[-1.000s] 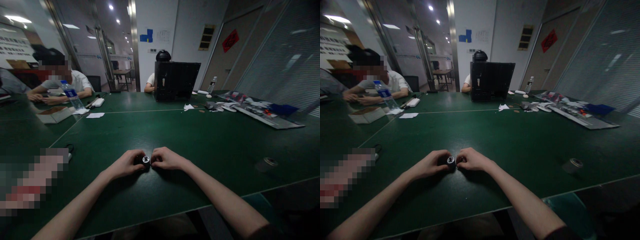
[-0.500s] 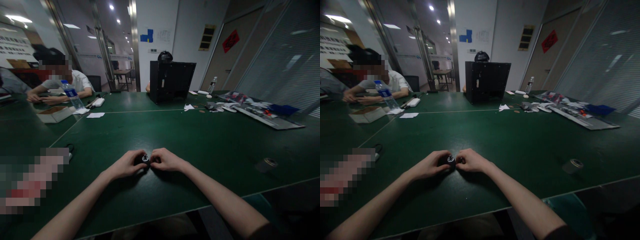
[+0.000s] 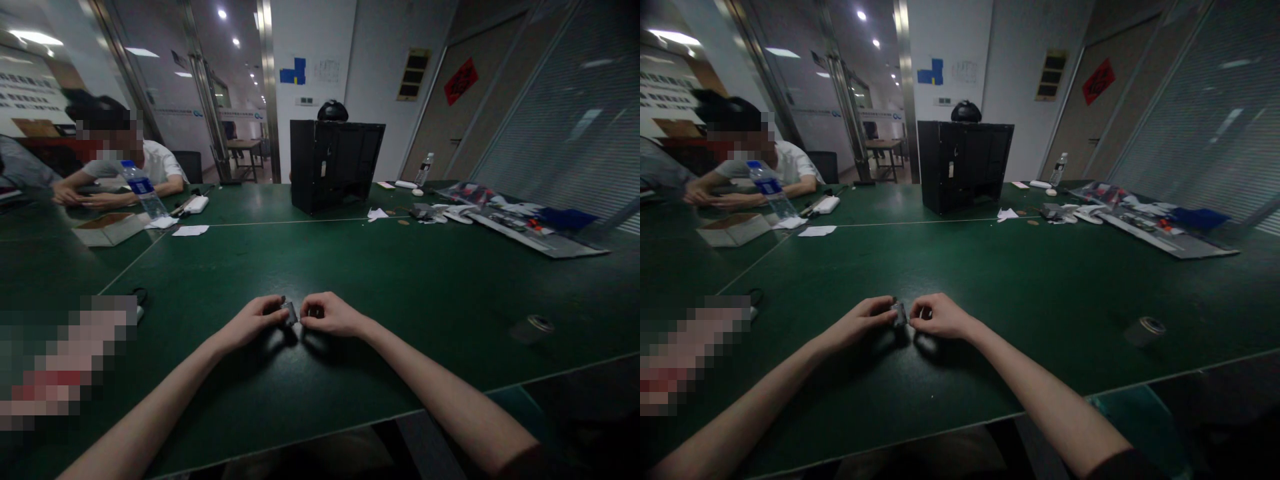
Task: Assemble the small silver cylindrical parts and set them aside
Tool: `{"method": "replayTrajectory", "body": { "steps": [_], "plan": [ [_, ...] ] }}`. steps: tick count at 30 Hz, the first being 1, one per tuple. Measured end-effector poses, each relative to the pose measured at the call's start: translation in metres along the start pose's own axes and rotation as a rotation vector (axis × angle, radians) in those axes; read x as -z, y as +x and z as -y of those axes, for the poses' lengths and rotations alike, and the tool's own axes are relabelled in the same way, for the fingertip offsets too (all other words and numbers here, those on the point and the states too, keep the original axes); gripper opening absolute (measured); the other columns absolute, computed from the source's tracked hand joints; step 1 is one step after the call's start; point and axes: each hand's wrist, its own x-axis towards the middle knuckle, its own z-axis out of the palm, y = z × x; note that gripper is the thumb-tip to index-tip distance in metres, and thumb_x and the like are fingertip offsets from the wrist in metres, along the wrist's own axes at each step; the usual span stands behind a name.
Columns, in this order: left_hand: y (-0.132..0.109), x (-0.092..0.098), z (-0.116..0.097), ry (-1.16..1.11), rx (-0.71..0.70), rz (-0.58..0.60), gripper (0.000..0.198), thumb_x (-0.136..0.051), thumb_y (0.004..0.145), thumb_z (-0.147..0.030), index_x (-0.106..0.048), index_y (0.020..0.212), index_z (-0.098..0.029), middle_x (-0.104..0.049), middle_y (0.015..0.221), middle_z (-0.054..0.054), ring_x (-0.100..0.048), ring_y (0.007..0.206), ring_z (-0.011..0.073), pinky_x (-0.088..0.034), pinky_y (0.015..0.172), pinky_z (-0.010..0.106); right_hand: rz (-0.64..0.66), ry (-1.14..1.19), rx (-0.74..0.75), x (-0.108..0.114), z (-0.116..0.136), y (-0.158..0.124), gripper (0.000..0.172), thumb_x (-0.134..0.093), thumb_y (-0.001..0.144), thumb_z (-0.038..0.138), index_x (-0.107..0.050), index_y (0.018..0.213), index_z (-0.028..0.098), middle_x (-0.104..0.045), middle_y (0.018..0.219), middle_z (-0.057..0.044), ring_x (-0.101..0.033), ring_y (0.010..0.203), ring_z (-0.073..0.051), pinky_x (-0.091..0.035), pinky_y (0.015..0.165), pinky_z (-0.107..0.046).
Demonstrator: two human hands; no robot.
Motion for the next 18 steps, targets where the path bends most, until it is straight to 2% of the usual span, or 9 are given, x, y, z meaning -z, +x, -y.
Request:
{"method": "replayTrajectory", "body": {
  "steps": [5, 9, 13, 18],
  "plan": [
    [0.001, -0.002, 0.001, -0.354, 0.075, 0.051, 0.024, -0.061, 0.083, -0.037, -0.061, 0.085, -0.013, -0.056, 0.079, 0.002, -0.050, 0.065, 0.0118, -0.040, 0.060, 0.022, -0.052, 0.092, -0.001, 0.000, 0.003, 0.001, 0.010, -0.060, 0.078, 0.023, -0.062, 0.080, 0.013, -0.057, 0.069, 0.002, -0.049, 0.058, -0.008, -0.038, 0.055, -0.019],
    [0.002, -0.004, 0.004, -0.587, 0.127, 0.023, 0.023, -0.065, 0.080, -0.033, -0.063, 0.087, -0.012, -0.056, 0.078, 0.003, -0.050, 0.064, 0.0098, -0.040, 0.059, 0.019, -0.157, 0.089, 0.041, -0.004, 0.007, 0.000, 0.012, -0.060, 0.079, 0.025, -0.061, 0.078, 0.014, -0.056, 0.066, 0.002, -0.047, 0.057, -0.008, -0.037, 0.054, -0.019],
    [0.003, -0.007, 0.005, -0.695, 0.162, 0.016, 0.025, -0.067, 0.080, -0.034, -0.064, 0.087, -0.010, -0.057, 0.075, 0.003, -0.049, 0.061, 0.0082, -0.040, 0.057, 0.017, -0.211, 0.054, 0.059, -0.008, 0.008, 0.000, 0.010, -0.060, 0.078, 0.023, -0.061, 0.074, 0.014, -0.056, 0.064, 0.002, -0.047, 0.055, -0.007, -0.037, 0.053, -0.019],
    [0.002, -0.009, 0.000, -0.703, 0.185, 0.008, 0.028, -0.070, 0.078, -0.036, -0.064, 0.086, -0.009, -0.058, 0.075, 0.003, -0.050, 0.062, 0.0086, -0.042, 0.058, 0.018, -0.250, 0.018, 0.090, -0.015, 0.004, 0.000, 0.011, -0.060, 0.078, 0.023, -0.061, 0.072, 0.014, -0.055, 0.060, 0.002, -0.045, 0.051, -0.007, -0.034, 0.050, -0.018]
  ]
}}
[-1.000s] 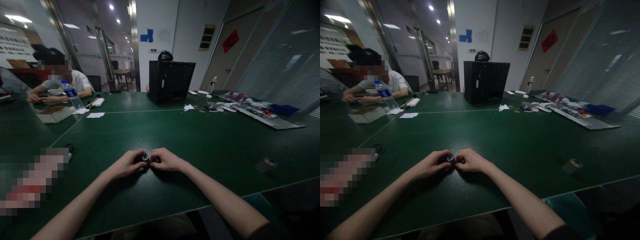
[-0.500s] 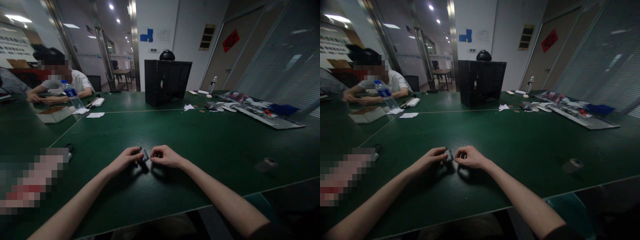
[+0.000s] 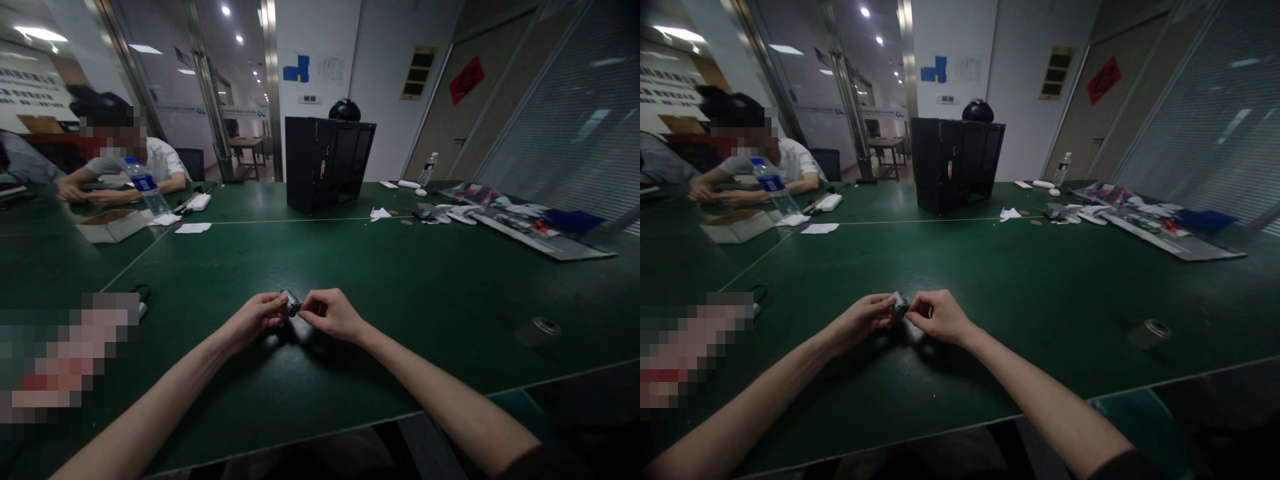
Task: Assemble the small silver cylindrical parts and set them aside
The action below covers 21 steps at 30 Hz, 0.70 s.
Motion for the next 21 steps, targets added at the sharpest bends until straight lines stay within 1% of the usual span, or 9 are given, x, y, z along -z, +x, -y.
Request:
{"method": "replayTrajectory", "body": {
  "steps": [5, 8, 13, 17, 21],
  "plan": [
    [-0.0002, 0.0017, 0.0008, 0.012, -0.014, 0.012, 0.030, -0.071, 0.077, -0.037, -0.065, 0.088, -0.009, -0.058, 0.076, 0.003, -0.049, 0.063, 0.0086, -0.041, 0.059, 0.019, -0.064, -0.038, 0.007, -0.0035, 0.0010, -0.0013, 0.014, -0.060, 0.080, 0.026, -0.062, 0.073, 0.014, -0.054, 0.058, 0.002, -0.044, 0.049, -0.006, -0.032, 0.048, -0.019],
    [0.0017, 0.0045, 0.0030, 0.030, -0.021, 0.019, 0.030, -0.069, 0.078, -0.037, -0.064, 0.089, -0.010, -0.058, 0.077, 0.003, -0.049, 0.065, 0.0090, -0.040, 0.060, 0.019, -0.081, -0.053, -0.003, -0.0028, 0.0029, -0.0014, 0.015, -0.060, 0.080, 0.027, -0.062, 0.073, 0.014, -0.055, 0.058, 0.002, -0.044, 0.049, -0.007, -0.033, 0.049, -0.019],
    [0.0030, 0.0044, 0.0033, 0.068, -0.024, 0.016, 0.031, -0.069, 0.078, -0.039, -0.063, 0.090, -0.011, -0.059, 0.082, 0.003, -0.050, 0.068, 0.0097, -0.040, 0.062, 0.020, -0.071, -0.068, -0.004, -0.0019, 0.0013, -0.0019, 0.013, -0.060, 0.079, 0.025, -0.061, 0.072, 0.014, -0.056, 0.059, 0.002, -0.046, 0.050, -0.007, -0.033, 0.049, -0.019],
    [0.0016, 0.0010, 0.0004, 0.057, -0.006, 0.003, 0.032, -0.069, 0.078, -0.039, -0.064, 0.088, -0.010, -0.057, 0.077, 0.003, -0.049, 0.064, 0.0093, -0.039, 0.060, 0.020, -0.055, -0.042, -0.010, -0.0019, 0.0001, -0.0022, 0.011, -0.060, 0.079, 0.024, -0.061, 0.073, 0.014, -0.056, 0.059, 0.002, -0.046, 0.050, -0.007, -0.034, 0.049, -0.019],
    [0.0016, 0.0003, -0.0004, 0.043, 0.011, 0.023, 0.031, -0.069, 0.078, -0.039, -0.065, 0.088, -0.010, -0.058, 0.077, 0.002, -0.048, 0.064, 0.0086, -0.038, 0.060, 0.019, -0.041, -0.027, -0.022, -0.0009, 0.0011, -0.0023, 0.011, -0.060, 0.078, 0.023, -0.061, 0.073, 0.014, -0.054, 0.058, 0.003, -0.045, 0.048, -0.006, -0.033, 0.047, -0.018]
  ]
}}
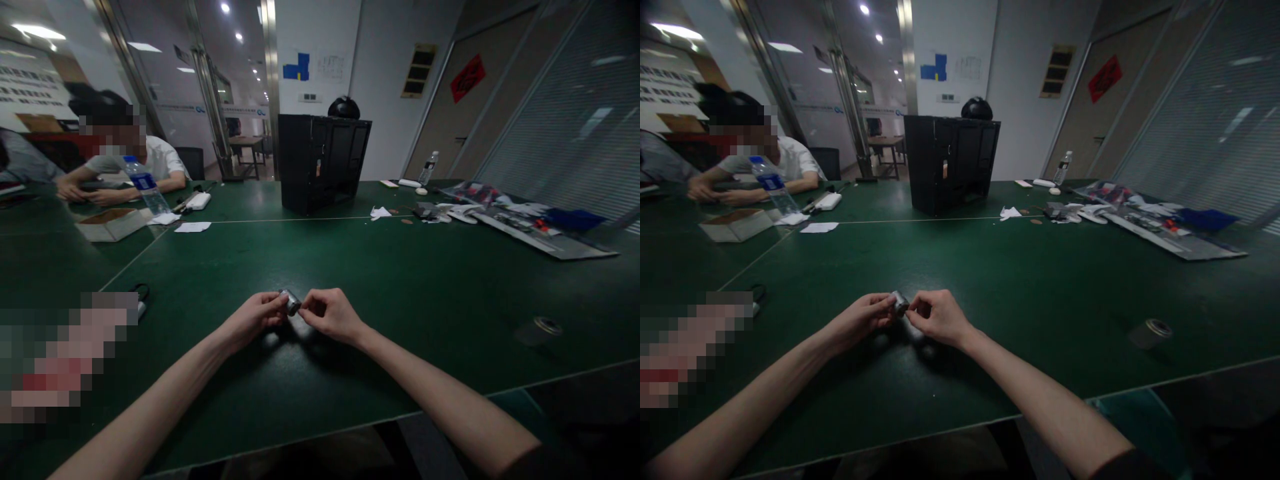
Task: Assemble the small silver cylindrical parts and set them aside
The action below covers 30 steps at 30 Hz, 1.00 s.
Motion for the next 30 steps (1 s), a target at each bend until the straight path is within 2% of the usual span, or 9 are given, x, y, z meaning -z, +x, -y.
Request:
{"method": "replayTrajectory", "body": {
  "steps": [17, 30],
  "plan": [
    [0.0029, 0.0051, 0.0040, 0.071, -0.054, 0.014, 0.029, -0.064, 0.082, -0.040, -0.062, 0.091, -0.012, -0.058, 0.084, 0.002, -0.050, 0.069, 0.0094, -0.039, 0.063, 0.020, 0.017, 0.008, -0.015, 0.0018, 0.0022, -0.0002, 0.008, -0.059, 0.077, 0.021, -0.059, 0.072, 0.014, -0.054, 0.056, 0.003, -0.045, 0.048, -0.006, -0.033, 0.046, -0.018],
    [0.0011, 0.0056, 0.0002, 0.038, -0.080, -0.052, 0.027, -0.069, 0.079, -0.036, -0.064, 0.091, -0.012, -0.057, 0.085, 0.003, -0.051, 0.069, 0.0100, -0.041, 0.061, 0.019, -0.034, 0.015, 0.031, 0.0035, 0.0048, 0.0019, 0.006, -0.057, 0.078, 0.019, -0.061, 0.076, 0.015, -0.059, 0.064, 0.001, -0.050, 0.053, -0.008, -0.039, 0.052, -0.019]
  ]
}}
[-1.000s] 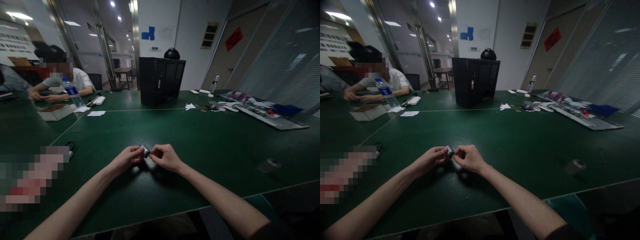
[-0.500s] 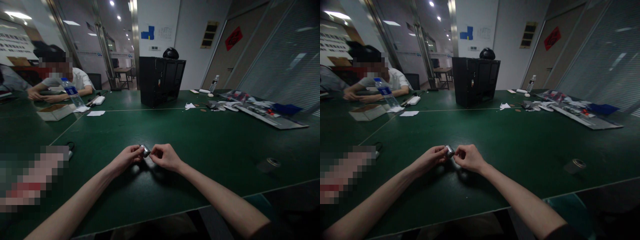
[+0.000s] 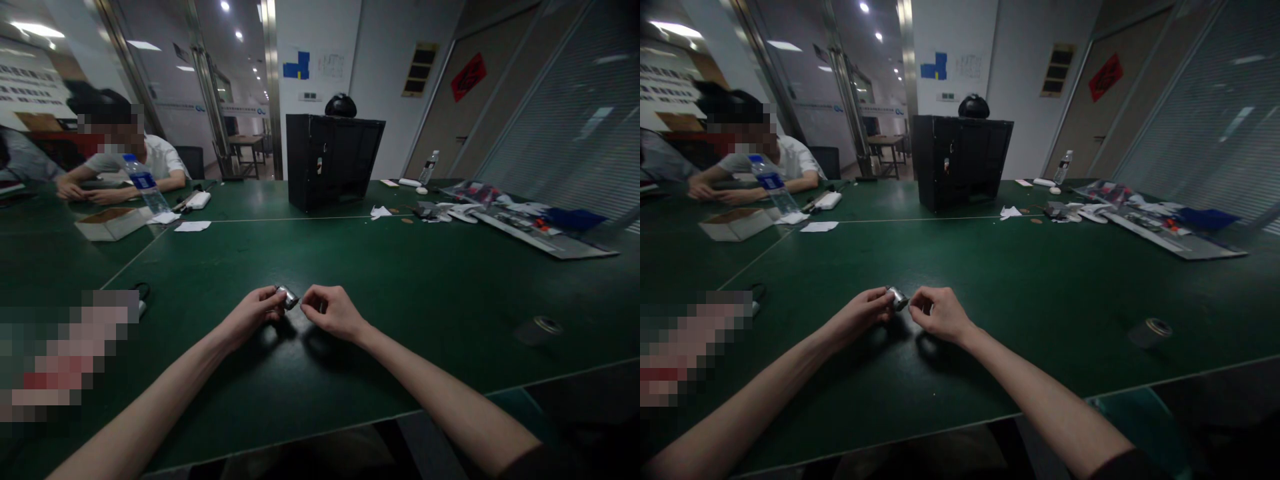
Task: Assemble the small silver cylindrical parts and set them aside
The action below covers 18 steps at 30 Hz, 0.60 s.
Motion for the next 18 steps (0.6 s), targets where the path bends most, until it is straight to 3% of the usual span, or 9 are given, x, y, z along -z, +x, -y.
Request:
{"method": "replayTrajectory", "body": {
  "steps": [6, 12, 18],
  "plan": [
    [-0.0001, 0.0011, -0.0012, 0.004, 0.001, -0.033, 0.027, -0.069, 0.078, -0.034, -0.064, 0.092, -0.012, -0.058, 0.083, 0.004, -0.053, 0.070, 0.0111, -0.043, 0.061, 0.019, -0.033, -0.022, 0.000, 0.0014, -0.0032, -0.0003, 0.008, -0.057, 0.079, 0.022, -0.062, 0.077, 0.015, -0.062, 0.067, 0.000, -0.052, 0.055, -0.008, -0.040, 0.053, -0.019],
    [-0.0010, 0.0006, -0.0017, -0.014, -0.018, 0.016, 0.021, -0.069, 0.079, -0.029, -0.063, 0.091, -0.012, -0.060, 0.087, 0.004, -0.054, 0.072, 0.0104, -0.043, 0.061, 0.019, 0.002, -0.004, 0.036, 0.0006, -0.0034, -0.0011, 0.010, -0.057, 0.082, 0.023, -0.064, 0.082, 0.016, -0.065, 0.073, -0.001, -0.055, 0.058, -0.008, -0.041, 0.054, -0.018],
    [-0.0020, 0.0013, -0.0018, 0.004, -0.044, 0.010, 0.023, -0.072, 0.076, -0.026, -0.062, 0.093, -0.015, -0.060, 0.089, 0.002, -0.053, 0.072, 0.0099, -0.043, 0.063, 0.019, -0.079, -0.022, 0.009, 0.0019, -0.0043, 0.0015, 0.012, -0.058, 0.082, 0.026, -0.063, 0.079, 0.015, -0.063, 0.069, 0.000, -0.051, 0.053, -0.007, -0.040, 0.050, -0.018]
  ]
}}
